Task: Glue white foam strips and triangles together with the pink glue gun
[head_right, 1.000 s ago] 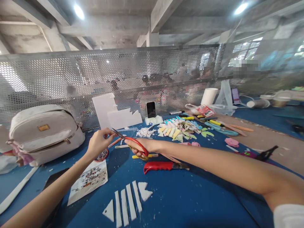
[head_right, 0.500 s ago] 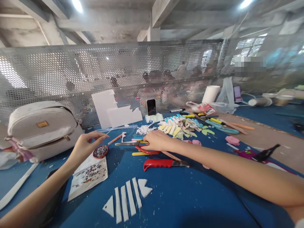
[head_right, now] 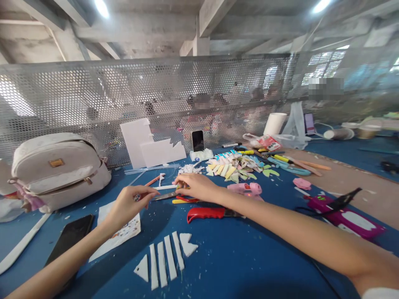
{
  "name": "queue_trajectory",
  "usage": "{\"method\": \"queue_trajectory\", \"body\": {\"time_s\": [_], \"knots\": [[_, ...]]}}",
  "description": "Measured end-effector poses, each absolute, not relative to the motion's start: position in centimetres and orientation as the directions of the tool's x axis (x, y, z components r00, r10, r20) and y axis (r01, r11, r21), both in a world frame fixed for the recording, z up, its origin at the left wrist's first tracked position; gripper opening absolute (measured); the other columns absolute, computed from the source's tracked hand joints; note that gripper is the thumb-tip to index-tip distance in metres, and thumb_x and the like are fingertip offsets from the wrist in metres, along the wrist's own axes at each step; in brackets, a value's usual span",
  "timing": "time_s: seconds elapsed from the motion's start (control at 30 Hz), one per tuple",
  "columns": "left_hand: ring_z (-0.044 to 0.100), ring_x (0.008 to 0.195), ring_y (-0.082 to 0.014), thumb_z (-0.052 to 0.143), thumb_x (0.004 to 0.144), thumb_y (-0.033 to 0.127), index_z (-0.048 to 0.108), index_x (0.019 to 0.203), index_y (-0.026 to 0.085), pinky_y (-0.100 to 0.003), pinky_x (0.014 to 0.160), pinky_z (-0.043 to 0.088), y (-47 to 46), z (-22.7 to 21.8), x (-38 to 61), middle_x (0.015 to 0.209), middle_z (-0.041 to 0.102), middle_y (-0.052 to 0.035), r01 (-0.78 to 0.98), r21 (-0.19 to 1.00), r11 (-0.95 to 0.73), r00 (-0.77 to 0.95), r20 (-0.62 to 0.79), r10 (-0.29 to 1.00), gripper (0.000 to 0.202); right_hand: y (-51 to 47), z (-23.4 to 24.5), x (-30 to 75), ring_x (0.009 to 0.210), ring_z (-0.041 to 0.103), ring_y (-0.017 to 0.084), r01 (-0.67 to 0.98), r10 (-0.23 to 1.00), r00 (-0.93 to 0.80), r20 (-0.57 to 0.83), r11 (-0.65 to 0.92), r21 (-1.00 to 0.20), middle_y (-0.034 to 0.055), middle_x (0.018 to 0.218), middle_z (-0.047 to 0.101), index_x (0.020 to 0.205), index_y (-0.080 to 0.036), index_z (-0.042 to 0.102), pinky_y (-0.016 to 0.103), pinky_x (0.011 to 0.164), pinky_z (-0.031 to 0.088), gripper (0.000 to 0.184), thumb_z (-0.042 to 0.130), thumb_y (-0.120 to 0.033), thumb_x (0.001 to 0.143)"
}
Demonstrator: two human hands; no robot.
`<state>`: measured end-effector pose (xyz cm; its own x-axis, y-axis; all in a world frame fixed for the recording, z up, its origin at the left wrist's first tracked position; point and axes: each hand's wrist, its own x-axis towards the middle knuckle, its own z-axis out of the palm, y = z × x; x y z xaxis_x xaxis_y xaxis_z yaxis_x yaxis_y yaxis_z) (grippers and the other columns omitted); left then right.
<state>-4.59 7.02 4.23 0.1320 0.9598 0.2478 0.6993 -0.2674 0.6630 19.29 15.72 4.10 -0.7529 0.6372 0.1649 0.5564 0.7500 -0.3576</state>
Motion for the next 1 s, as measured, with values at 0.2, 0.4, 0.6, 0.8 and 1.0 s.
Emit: {"method": "queue_trajectory", "body": {"time_s": [0.2,0.4,0.6,0.8,1.0], "knots": [[0.06,0.057,-0.0135,0.054,0.089,0.032,0.08,0.09,0.025,-0.024,0.064,0.042,6.7,3.9,-2.1,0.057,0.068,0.0038,0.644,0.702,-0.303,0.202,0.225,0.953,0.027,11.9,4.4,18.2,0.08,0.071,0.015,0.333,0.608,-0.702,0.37,0.74,-0.585,0.0016,0.09,0.075,0.101,-0.021,0.067,0.025,0.069,0.054,0.009,0.066,-0.023,0.092],[0.06,0.057,-0.0123,0.056,0.089,0.027,0.08,0.096,0.025,-0.023,0.062,0.041,6.5,3.8,-1.4,0.057,0.067,0.0045,0.615,0.722,-0.317,0.213,0.234,0.948,0.025,11.6,3.9,18.8,0.073,0.067,0.014,0.255,0.587,-0.641,0.494,0.77,-0.584,0.0003,0.084,0.071,0.085,-0.022,0.071,0.026,0.069,0.051,0.003,0.071,-0.022,0.088],[0.06,0.057,-0.0127,0.057,0.09,0.029,0.079,0.098,0.025,-0.024,0.065,0.043,6.1,4.1,-0.8,0.056,0.066,0.0048,0.599,0.74,-0.307,0.21,0.225,0.951,0.024,11.3,4.0,19.3,0.075,0.062,0.014,0.273,0.577,-0.631,0.518,0.791,-0.547,-0.0004,0.083,0.068,0.084,-0.022,0.069,0.027,0.071,0.047,0.006,0.069,-0.019,0.089],[0.066,0.066,-0.0166,0.054,0.091,0.038,0.077,0.097,0.024,-0.027,0.073,0.047,4.3,3.7,-2.2,0.061,0.072,0.0031,0.604,0.758,-0.247,0.161,0.188,0.969,0.028,10.3,4.2,20.8,0.073,0.06,0.014,0.336,0.635,-0.606,0.478,0.75,-0.57,0.0005,0.085,0.066,0.081,-0.021,0.067,0.027,0.068,0.046,0.008,0.069,-0.023,0.089],[0.069,0.071,-0.0201,0.057,0.088,0.046,0.077,0.086,0.027,-0.031,0.078,0.048,2.0,2.0,-5.0,0.062,0.072,0.0021,0.653,0.733,-0.189,0.103,0.162,0.981,0.028,8.5,3.4,23.0,0.075,0.061,0.015,0.376,0.676,-0.617,0.402,0.703,-0.604,0.0009,0.084,0.067,0.08,-0.022,0.068,0.028,0.069,0.046,0.01,0.067,-0.023,0.09]]}}
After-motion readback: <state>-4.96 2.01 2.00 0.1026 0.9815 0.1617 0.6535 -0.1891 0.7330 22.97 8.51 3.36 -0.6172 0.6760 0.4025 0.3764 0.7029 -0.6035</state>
